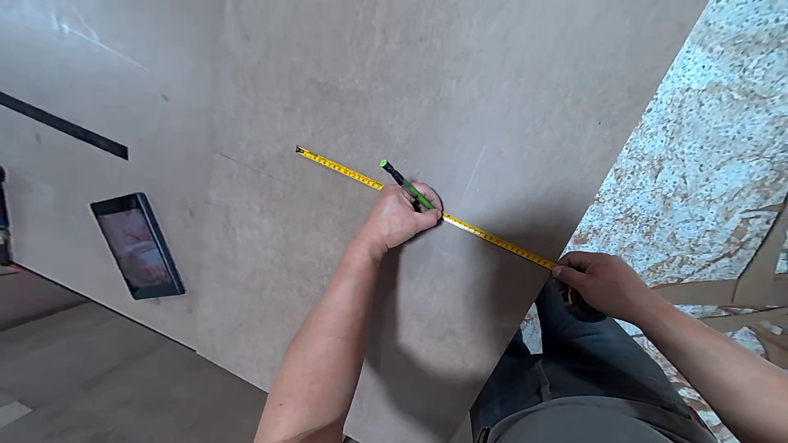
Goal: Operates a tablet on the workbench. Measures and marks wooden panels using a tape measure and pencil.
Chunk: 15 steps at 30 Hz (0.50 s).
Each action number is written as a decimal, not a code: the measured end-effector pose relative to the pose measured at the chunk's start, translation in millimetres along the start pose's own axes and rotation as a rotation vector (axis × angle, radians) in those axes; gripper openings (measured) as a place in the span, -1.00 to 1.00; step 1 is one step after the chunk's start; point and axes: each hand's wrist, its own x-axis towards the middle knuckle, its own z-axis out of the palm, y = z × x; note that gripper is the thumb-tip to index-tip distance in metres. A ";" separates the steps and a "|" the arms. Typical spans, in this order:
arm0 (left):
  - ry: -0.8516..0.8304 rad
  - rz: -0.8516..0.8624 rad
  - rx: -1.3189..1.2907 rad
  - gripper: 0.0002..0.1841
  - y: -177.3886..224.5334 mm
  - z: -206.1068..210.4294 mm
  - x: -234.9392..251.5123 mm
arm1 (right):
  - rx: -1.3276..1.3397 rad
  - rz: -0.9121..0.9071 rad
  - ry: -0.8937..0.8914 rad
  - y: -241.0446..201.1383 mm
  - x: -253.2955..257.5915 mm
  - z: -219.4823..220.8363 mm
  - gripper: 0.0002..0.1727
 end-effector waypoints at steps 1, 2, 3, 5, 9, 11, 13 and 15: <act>0.000 -0.002 0.004 -0.93 5.9 -2.5 11.4 | -0.002 -0.009 0.005 0.7 6.4 -10.5 -0.67; 0.000 -0.005 0.007 -0.93 11.8 -5.0 22.8 | -0.004 -0.015 0.004 1.5 13.3 -21.6 -0.67; 0.001 -0.010 0.013 -0.93 17.1 -7.2 34.0 | -0.008 -0.017 -0.005 2.0 20.4 -33.2 -0.67; 0.005 -0.005 0.028 -0.92 26.3 -12.1 56.5 | -0.004 -0.021 -0.010 -1.1 32.7 -56.3 -0.67; 0.015 0.010 0.044 -0.91 44.5 -20.0 97.9 | -0.030 -0.039 0.027 -5.7 52.4 -95.6 -0.70; 0.021 0.021 0.051 -0.91 51.8 -22.6 114.0 | -0.034 -0.037 0.041 -8.0 59.4 -110.2 -0.70; 0.016 0.015 0.061 -0.91 56.8 -24.8 123.0 | -0.035 -0.031 0.052 -10.7 62.0 -116.1 -0.69; 0.006 0.003 0.062 -0.91 59.2 -26.6 123.5 | -0.029 -0.036 0.065 -12.1 60.1 -114.1 -0.69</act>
